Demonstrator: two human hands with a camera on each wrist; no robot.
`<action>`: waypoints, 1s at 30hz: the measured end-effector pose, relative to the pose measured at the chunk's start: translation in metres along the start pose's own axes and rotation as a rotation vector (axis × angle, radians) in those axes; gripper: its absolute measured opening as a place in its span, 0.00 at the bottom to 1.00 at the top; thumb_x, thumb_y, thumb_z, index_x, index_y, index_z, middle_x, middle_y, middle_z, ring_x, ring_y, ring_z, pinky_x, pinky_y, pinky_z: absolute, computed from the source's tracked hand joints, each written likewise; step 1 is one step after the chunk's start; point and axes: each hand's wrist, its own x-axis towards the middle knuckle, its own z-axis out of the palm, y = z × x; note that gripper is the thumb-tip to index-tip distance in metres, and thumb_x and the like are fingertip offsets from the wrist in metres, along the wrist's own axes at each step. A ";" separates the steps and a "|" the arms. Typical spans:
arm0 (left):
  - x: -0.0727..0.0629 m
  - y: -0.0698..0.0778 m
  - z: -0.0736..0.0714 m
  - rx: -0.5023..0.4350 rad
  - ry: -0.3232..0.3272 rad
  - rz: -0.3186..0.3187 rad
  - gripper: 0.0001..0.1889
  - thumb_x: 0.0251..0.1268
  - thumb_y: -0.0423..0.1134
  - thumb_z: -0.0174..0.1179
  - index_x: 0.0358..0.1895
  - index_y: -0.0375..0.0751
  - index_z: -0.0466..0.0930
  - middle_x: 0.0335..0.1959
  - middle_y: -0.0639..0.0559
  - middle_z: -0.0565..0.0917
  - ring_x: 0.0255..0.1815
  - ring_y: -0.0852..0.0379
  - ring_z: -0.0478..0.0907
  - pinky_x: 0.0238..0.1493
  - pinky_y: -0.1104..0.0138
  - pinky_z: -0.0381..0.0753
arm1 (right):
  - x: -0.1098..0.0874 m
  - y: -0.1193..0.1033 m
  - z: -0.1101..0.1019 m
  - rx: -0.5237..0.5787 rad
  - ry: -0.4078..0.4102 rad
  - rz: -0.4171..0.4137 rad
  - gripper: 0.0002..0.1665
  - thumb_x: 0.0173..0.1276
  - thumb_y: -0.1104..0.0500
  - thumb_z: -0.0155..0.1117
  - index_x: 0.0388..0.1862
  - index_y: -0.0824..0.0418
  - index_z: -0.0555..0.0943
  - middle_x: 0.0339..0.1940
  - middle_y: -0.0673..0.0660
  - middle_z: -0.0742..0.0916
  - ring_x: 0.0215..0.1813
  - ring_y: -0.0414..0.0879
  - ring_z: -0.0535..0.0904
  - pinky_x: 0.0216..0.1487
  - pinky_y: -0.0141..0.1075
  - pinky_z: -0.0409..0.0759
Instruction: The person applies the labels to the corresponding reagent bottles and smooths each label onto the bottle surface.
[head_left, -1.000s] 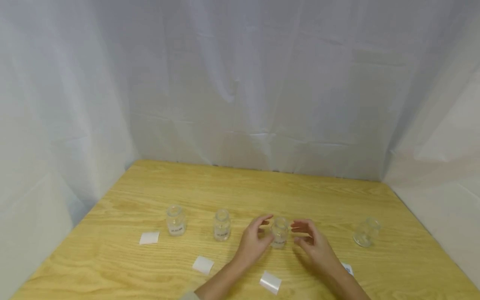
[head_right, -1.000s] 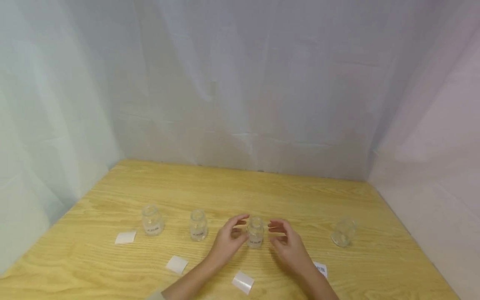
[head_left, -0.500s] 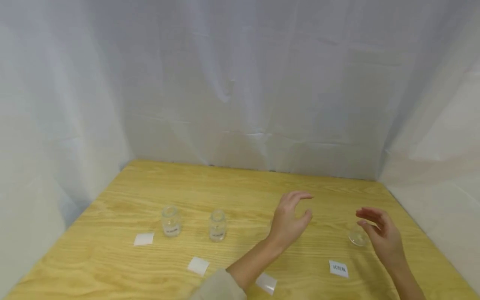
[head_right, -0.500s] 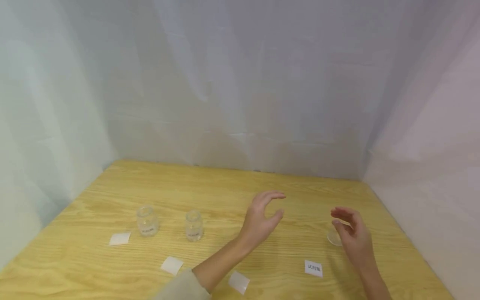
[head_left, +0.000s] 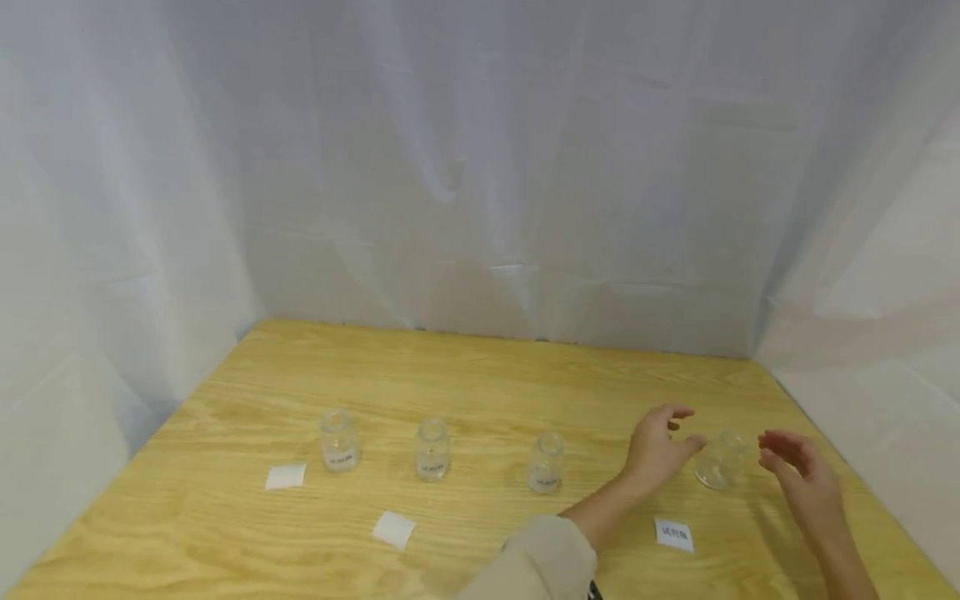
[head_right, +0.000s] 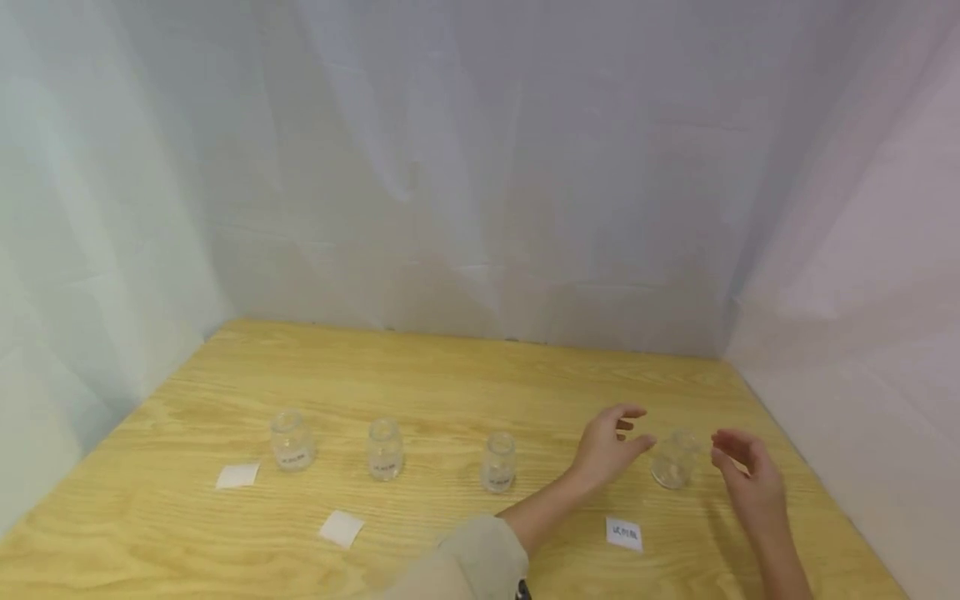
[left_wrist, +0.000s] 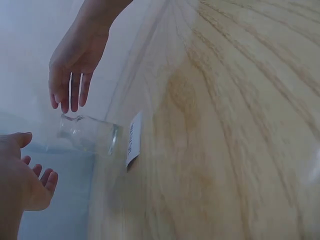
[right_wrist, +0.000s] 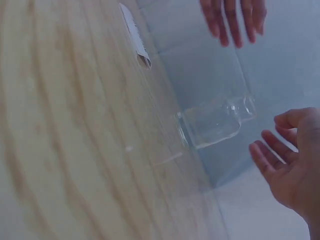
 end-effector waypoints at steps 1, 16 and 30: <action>0.001 -0.002 0.007 -0.017 0.007 -0.041 0.18 0.54 0.36 0.67 0.49 0.45 0.78 0.46 0.62 0.77 0.44 0.64 0.72 0.39 0.75 0.72 | -0.001 0.004 -0.001 -0.005 -0.011 0.006 0.15 0.64 0.75 0.54 0.48 0.64 0.75 0.41 0.42 0.83 0.42 0.31 0.77 0.39 0.20 0.74; -0.001 -0.024 0.041 -0.023 -0.063 -0.269 0.21 0.56 0.38 0.64 0.55 0.52 0.77 0.52 0.54 0.78 0.49 0.57 0.74 0.47 0.67 0.74 | -0.010 0.027 0.009 0.054 -0.165 0.137 0.15 0.70 0.68 0.51 0.50 0.52 0.75 0.44 0.40 0.80 0.42 0.32 0.77 0.40 0.26 0.77; -0.005 -0.029 0.036 -0.064 0.090 -0.219 0.17 0.51 0.32 0.67 0.46 0.47 0.80 0.40 0.50 0.82 0.38 0.59 0.78 0.36 0.73 0.76 | -0.010 0.029 0.025 0.208 -0.233 0.107 0.13 0.70 0.69 0.49 0.47 0.58 0.76 0.42 0.48 0.82 0.42 0.38 0.79 0.42 0.31 0.78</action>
